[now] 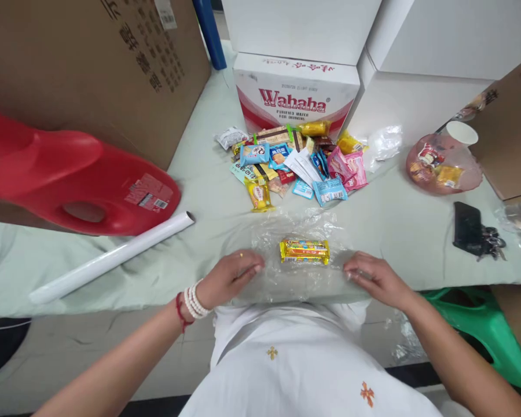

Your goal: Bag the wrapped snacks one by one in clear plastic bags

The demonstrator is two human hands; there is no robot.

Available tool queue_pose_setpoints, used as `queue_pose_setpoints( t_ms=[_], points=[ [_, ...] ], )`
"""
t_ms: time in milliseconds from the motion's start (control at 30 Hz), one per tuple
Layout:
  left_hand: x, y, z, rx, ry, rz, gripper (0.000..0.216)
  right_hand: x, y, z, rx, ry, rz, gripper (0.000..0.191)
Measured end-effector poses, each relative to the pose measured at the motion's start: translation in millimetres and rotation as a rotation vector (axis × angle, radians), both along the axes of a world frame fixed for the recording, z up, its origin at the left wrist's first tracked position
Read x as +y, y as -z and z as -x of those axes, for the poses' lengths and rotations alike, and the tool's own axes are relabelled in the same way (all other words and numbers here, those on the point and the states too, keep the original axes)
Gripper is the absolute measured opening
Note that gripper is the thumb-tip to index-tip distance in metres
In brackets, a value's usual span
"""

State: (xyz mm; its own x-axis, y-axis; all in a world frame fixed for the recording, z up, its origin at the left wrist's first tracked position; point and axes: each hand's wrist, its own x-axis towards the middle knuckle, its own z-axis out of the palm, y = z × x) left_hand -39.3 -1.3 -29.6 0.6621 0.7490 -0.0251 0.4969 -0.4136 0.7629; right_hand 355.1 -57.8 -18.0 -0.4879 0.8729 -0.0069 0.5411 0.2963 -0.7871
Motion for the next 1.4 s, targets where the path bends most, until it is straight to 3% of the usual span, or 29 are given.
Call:
queue_pose_setpoints(
  t_ms=[100, 200, 233, 300, 367, 467, 567, 667, 767, 833, 933, 1033, 1100, 1133, 1200, 1267, 1400],
  points=[
    [29.8, -14.5, -5.6, 0.019, -0.216, 0.008, 0.035, 29.7, -8.2, 1.6, -0.010, 0.137, 0.087, 0.027],
    [37.1, -20.3, -7.9, -0.001, -0.382, -0.294, 0.036, 51.9, -7.2, 9.2, -0.025, 0.213, 0.161, 0.032],
    [31.6, -19.9, -8.3, -0.033, -0.336, -0.431, 0.042, 56.4, -5.7, 11.8, -0.023, 0.218, 0.181, 0.032],
    [10.2, -15.0, -9.5, -0.097, -0.091, -0.660, 0.059, 61.0, -2.0, 15.3, -0.009, 0.217, 0.223, 0.033],
    [-18.0, -5.0, -12.2, -0.083, 0.142, -0.768, 0.062, 61.0, 1.6, 15.9, 0.011, 0.217, 0.276, 0.033],
    [-53.3, 13.2, -18.3, 0.021, 0.168, -0.787, 0.046, 58.3, 5.4, 12.5, 0.042, 0.244, 0.363, 0.035],
    [-63.9, 23.3, -23.1, 0.005, 0.109, -0.676, 0.022, 57.7, 5.2, 7.9, 0.074, 0.285, 0.425, 0.037],
    [-45.3, 23.0, -24.1, -0.081, -0.071, -0.394, 0.021, 60.1, 1.5, 5.8, 0.097, 0.307, 0.460, 0.040],
    [-2.7, 21.3, -20.3, -0.121, -0.420, -0.068, 0.017, 63.3, 1.0, 7.2, 0.092, 0.305, 0.493, 0.042],
    [29.1, 20.4, -15.3, -0.123, -0.627, 0.043, 0.020, 64.9, 4.9, 8.5, 0.070, 0.301, 0.498, 0.043],
    [57.8, 10.8, -8.0, -0.071, -0.917, -0.105, 0.031, 66.4, 11.8, 6.6, -0.054, 0.297, 0.451, 0.041],
    [45.8, -13.8, -10.5, -0.055, -1.071, -0.533, 0.027, 69.8, 7.5, -0.5, -0.320, 0.258, 0.223, 0.034],
    [21.1, -31.1, -22.7, -0.070, -0.992, -0.760, 0.023, 76.1, -3.1, -2.4, -0.478, 0.234, -0.020, 0.032],
    [7.7, -37.1, -32.1, -0.092, -0.866, -0.816, 0.026, 80.8, -9.0, -0.5, -0.522, 0.218, -0.124, 0.032],
    [-14.7, -40.0, -55.8, -0.103, -0.493, -0.778, 0.037, 93.2, -17.3, 11.6, -0.542, 0.144, -0.235, 0.033],
    [-26.3, -30.5, -80.7, -0.015, -0.279, -0.707, 0.039, 107.8, -16.7, 33.5, -0.526, 0.036, -0.258, 0.036],
    [-23.6, 4.6, -110.7, 0.236, -0.165, -0.682, 0.030, 135.9, 5.0, 80.8, -0.626, -0.024, -0.254, 0.055]
  ],
)
